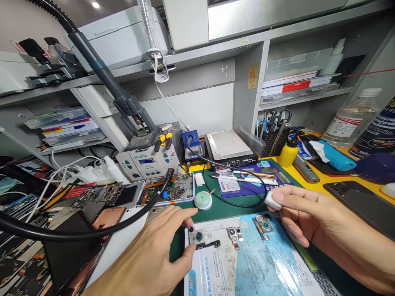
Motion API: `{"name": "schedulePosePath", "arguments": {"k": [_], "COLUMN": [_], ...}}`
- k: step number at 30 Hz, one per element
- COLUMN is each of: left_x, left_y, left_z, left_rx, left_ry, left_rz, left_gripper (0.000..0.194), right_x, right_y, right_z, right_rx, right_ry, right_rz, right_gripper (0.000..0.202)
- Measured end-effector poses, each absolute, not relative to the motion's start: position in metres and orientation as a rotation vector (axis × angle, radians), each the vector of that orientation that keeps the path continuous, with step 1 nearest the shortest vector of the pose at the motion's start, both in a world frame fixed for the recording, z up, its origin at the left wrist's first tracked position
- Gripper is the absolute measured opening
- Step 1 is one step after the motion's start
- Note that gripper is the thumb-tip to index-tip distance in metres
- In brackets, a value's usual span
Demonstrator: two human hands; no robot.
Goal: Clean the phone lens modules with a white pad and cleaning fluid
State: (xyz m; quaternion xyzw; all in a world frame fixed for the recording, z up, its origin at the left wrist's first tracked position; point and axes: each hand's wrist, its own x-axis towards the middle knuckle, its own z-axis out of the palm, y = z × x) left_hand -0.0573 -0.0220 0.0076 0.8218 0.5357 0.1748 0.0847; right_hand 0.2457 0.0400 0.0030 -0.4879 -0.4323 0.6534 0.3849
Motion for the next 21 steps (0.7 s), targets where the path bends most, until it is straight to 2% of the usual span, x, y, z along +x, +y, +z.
{"name": "schedulePosePath", "arguments": {"k": [8, 14, 17, 21], "left_x": [-0.058, -0.048, -0.03, -0.005], "left_y": [-0.022, -0.018, -0.011, -0.003], "left_z": [0.007, 0.016, 0.022, 0.024], "left_rx": [2.459, 2.52, 2.502, 2.502], "left_ry": [1.602, 1.608, 1.527, 1.424], "left_rz": [0.496, 0.6, 0.691, 0.61], "left_gripper": [0.053, 0.047, 0.036, 0.035], "right_x": [0.243, 0.243, 0.242, 0.243], "right_y": [0.042, 0.044, 0.043, 0.042], "right_z": [0.005, 0.004, 0.004, 0.005], "right_rx": [-1.244, -1.212, -1.225, -1.204], "right_ry": [-1.104, -1.105, -1.098, -1.085], "right_rz": [1.666, 1.678, 1.669, 1.676], "right_gripper": [0.035, 0.032, 0.032, 0.031]}}
